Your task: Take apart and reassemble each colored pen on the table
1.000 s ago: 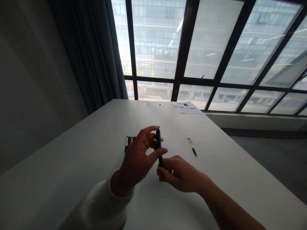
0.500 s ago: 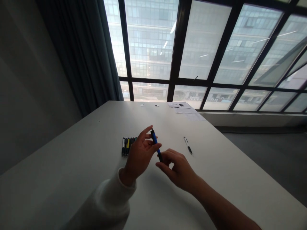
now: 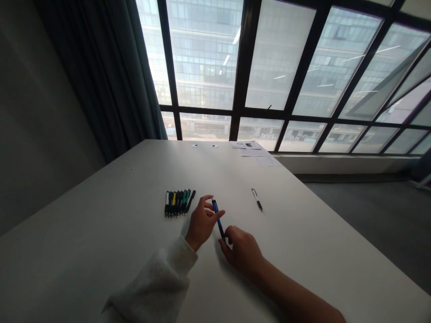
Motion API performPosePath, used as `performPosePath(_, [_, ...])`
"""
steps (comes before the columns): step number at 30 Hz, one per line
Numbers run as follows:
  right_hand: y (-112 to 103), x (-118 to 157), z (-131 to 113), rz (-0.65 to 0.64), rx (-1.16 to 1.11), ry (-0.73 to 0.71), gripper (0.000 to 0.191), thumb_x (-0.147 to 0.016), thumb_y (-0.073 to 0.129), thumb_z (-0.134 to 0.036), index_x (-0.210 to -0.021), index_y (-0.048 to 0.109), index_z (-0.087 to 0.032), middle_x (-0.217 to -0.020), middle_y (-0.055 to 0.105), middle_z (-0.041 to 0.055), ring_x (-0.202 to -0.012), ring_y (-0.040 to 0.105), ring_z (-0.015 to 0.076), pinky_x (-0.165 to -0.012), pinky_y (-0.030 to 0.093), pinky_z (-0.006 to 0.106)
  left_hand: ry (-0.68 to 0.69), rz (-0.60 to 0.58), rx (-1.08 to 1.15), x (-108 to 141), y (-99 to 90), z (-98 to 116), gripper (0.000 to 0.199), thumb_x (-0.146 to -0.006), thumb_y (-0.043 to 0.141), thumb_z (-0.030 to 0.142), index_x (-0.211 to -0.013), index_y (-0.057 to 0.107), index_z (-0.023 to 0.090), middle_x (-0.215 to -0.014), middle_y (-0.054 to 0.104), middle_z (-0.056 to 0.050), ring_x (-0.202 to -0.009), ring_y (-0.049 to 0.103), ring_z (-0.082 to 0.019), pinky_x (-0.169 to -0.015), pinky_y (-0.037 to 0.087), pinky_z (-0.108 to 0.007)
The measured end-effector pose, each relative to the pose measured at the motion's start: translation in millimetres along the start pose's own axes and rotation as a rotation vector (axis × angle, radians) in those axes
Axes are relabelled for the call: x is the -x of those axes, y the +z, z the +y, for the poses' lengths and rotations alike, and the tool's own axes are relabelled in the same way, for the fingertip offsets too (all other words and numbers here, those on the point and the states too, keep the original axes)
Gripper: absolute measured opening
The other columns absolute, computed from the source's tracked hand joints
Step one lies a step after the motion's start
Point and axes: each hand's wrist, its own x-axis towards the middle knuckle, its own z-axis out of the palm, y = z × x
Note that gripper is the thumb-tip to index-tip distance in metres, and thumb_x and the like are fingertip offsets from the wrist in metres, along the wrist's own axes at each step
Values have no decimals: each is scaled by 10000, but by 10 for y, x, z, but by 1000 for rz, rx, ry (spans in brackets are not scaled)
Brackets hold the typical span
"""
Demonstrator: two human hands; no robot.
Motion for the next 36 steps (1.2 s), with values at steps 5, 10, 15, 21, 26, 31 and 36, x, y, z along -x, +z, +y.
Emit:
performPosePath(5, [24,-35,-17,-105,174,3,176,-927,490,-254,-884,630,-156,-868,729,95,-725,689,208,-619,405,273,-51,-60,33,-12,24,-180,636,-762,738,427,-1279,446,201,-880,560,23,-629,608,-108,-597,494,-242])
performPosePath(10, [-97,-198,273,-114,219,174,231,-970,459,-304,-934,644,-171,-942,742,104,-815,711,226,-668,423,284,-65,-122,-84,-2,3,-302,653,-853,594,540,-1349,354,189,-977,574,-17,-621,611,-111,-590,501,-258])
performPosePath(15, [-250,-357,711,-78,256,332,279,-998,428,-313,-982,642,-135,-971,739,155,-870,716,264,-696,439,305,-23,-214,-167,17,-27,-307,492,-882,549,549,-1182,503,162,-814,587,7,-645,594,-144,-604,477,-269])
performPosePath(21, [-289,-432,946,-60,276,422,331,-1016,395,-335,-1040,646,-121,-962,738,183,-888,721,287,-727,455,325,14,-276,-218,37,-26,-244,436,-893,529,546,-1098,564,162,-772,612,-1,-643,574,-156,-612,461,-275])
performPosePath(26, [-284,-438,1000,-48,275,438,344,-1016,399,-347,-1041,656,-120,-966,741,182,-888,722,287,-716,458,321,22,-291,-208,39,-20,-265,403,-892,539,535,-1056,590,169,-786,626,-16,-674,594,-166,-637,477,-280])
performPosePath(31, [-295,-432,1036,-27,269,449,340,-1014,420,-357,-1036,665,-122,-959,746,168,-870,725,270,-691,451,300,34,-305,-199,45,-14,-289,408,-894,532,545,-1040,600,170,-775,620,-10,-657,589,-162,-613,469,-269])
performPosePath(36, [-297,-437,1077,-13,267,467,345,-1015,441,-370,-1023,677,-119,-963,746,166,-868,725,252,-696,446,283,43,-303,-212,50,-16,-252,397,-897,527,542,-1000,618,169,-757,623,-10,-648,571,-157,-619,458,-267])
